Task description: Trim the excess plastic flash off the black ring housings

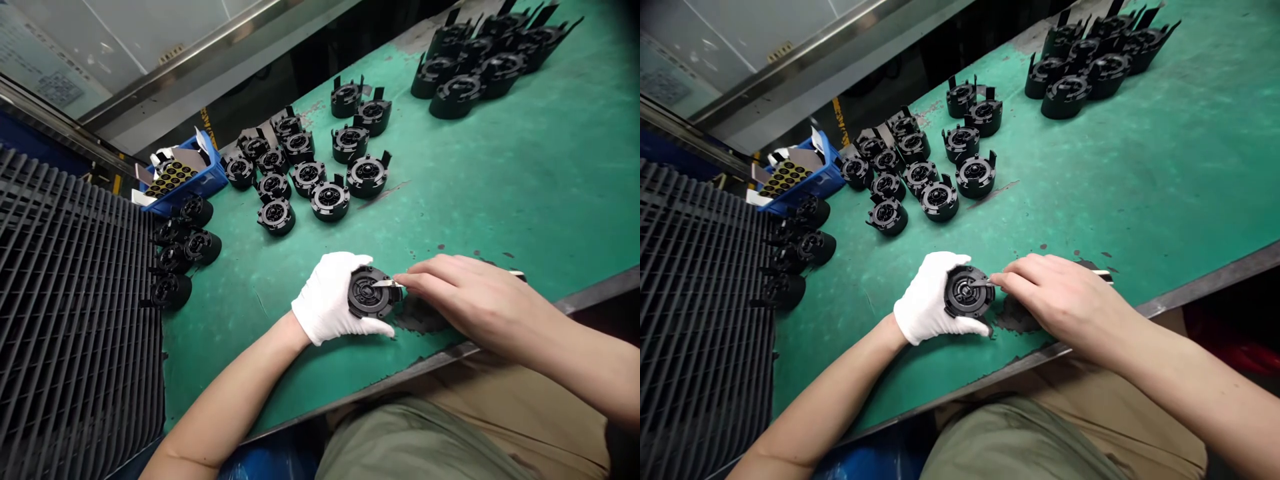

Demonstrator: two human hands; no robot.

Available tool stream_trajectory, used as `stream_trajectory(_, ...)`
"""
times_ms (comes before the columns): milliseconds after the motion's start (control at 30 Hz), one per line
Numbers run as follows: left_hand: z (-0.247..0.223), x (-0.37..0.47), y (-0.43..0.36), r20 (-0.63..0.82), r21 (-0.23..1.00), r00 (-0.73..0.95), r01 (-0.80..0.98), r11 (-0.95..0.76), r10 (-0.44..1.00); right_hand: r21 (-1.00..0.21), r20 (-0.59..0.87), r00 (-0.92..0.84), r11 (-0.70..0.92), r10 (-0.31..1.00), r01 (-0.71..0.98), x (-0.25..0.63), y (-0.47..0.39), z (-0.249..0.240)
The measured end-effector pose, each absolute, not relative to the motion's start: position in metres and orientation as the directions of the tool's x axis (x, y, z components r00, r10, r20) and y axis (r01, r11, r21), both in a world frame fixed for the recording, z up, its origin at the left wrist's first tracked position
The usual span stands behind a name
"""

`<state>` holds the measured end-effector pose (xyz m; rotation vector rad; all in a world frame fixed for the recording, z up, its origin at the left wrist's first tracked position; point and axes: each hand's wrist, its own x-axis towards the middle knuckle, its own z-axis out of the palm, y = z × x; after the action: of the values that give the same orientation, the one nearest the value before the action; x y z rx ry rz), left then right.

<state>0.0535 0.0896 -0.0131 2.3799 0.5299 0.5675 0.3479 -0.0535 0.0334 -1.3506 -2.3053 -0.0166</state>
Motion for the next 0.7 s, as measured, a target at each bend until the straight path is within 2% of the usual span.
stream_trajectory(133, -0.014, 0.055, 0.090, 0.285, 0.668, 0.827, 0.191, -0.719, 0.484, -0.224, 0.387, -0.434, 0.540, 0.814, 0.812, 0.349, -0.049, 0.037)
stream_trajectory(467, -0.009, 0.055, 0.091, 0.206, 0.741, 0.831, 0.212, -0.637, 0.516, -0.234, 0.354, -0.619, 0.708, 0.701, 0.667, 0.372, -0.016, 0.048)
stream_trajectory(533, -0.014, 0.053, 0.089, 0.212, 0.755, 0.807, 0.223, -0.617, 0.551, -0.251, 0.376, -0.558, 0.661, 0.739, 0.707, 0.373, -0.021, 0.048)
stream_trajectory(700, -0.030, 0.052, 0.084, 0.293, 0.778, 0.712, 0.211, -0.592, 0.638, -0.294, 0.399, -0.256, 0.387, 0.881, 0.874, 0.361, -0.061, 0.043)
